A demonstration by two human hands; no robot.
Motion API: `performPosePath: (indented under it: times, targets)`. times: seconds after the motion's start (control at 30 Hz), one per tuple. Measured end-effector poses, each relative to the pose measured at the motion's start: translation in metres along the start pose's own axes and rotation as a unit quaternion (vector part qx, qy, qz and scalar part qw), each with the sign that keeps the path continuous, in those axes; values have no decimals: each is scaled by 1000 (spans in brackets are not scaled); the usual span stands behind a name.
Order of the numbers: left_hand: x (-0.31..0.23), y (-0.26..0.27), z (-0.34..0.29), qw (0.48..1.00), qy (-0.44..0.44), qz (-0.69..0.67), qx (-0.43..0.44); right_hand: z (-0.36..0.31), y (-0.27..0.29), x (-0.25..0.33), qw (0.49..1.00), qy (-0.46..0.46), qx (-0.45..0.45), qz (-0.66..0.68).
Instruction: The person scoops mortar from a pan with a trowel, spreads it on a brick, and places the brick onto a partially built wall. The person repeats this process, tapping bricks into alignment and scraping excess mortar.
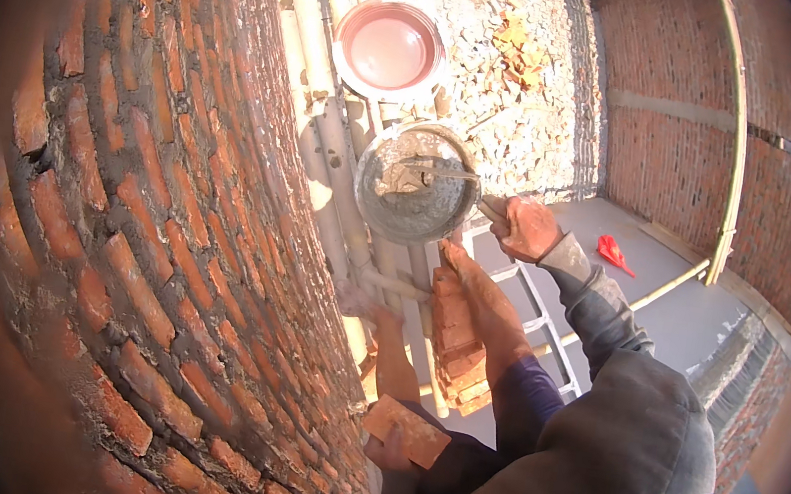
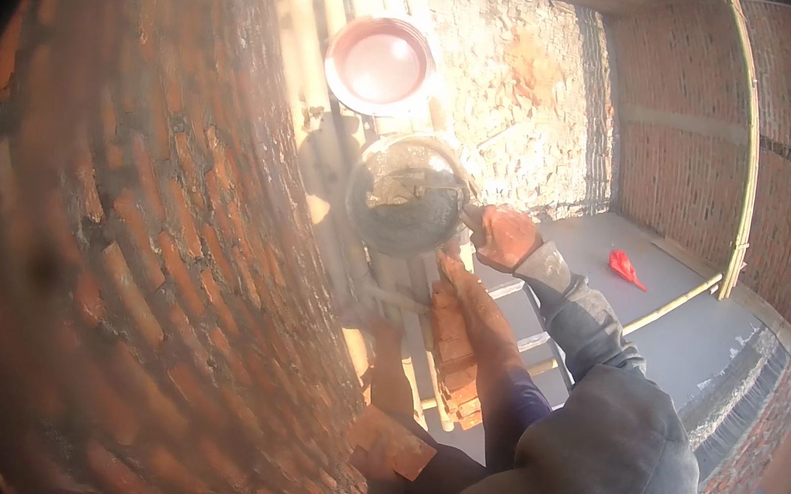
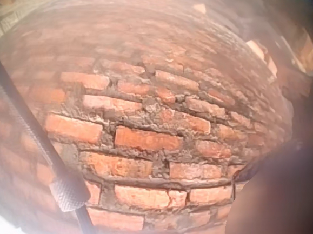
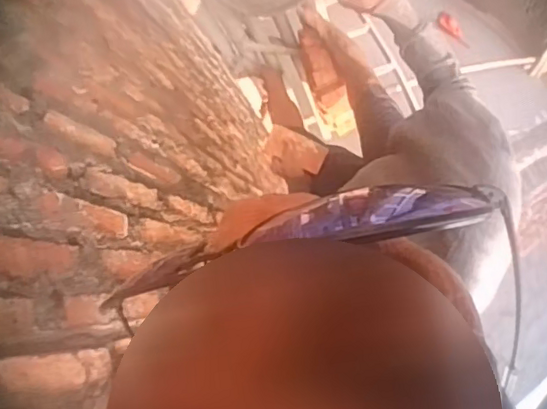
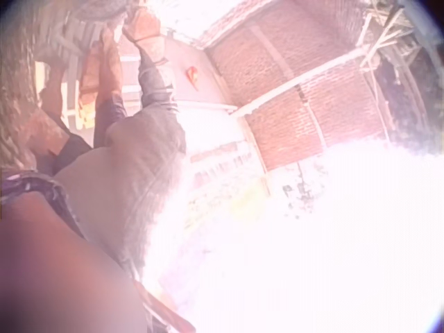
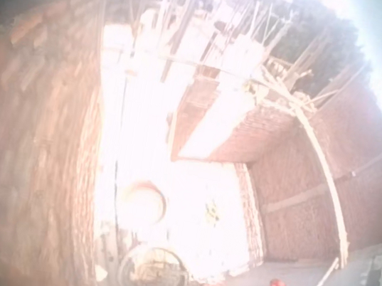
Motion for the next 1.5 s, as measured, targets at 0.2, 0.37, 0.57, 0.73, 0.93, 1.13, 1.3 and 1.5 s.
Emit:
performPosePath:
  times: [0.2,0.37,0.57,0.73,0.93,1.13,1.3,1.5]
  targets:
    - [-17,-6,6,985,159,-62,0,124,-85,66,999,-44,3,-12]
    - [-33,-7,13,985,171,-21,-15,8,-171,79,994,16,103,-39]
    - [-30,-9,14,978,200,-55,-14,-52,-82,0,986,-71,2,150]
    - [-5,-2,8,961,261,-91,-19,5,-109,-94,804,-295,-18,516]
    - [13,12,5,958,265,-112,-10,126,-145,-43,949,-215,-30,229]
    - [1,11,23,966,235,-108,-15,54,-123,53,977,-122,29,170]
    - [-40,-1,33,965,226,-129,-3,-18,-110,46,990,-51,100,90]
    - [-92,3,48,991,-99,87,36,6,-23,-39,969,-155,-68,178]
Point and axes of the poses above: each hand's wrist, its own z-axis towards the middle knuckle, its own y-axis out of the back of the hand, x = y × z, the point moved 10 cm from there along z, towards the middle knuckle, and after that the axes turned 9 degrees about z, right-handed, at the moved point
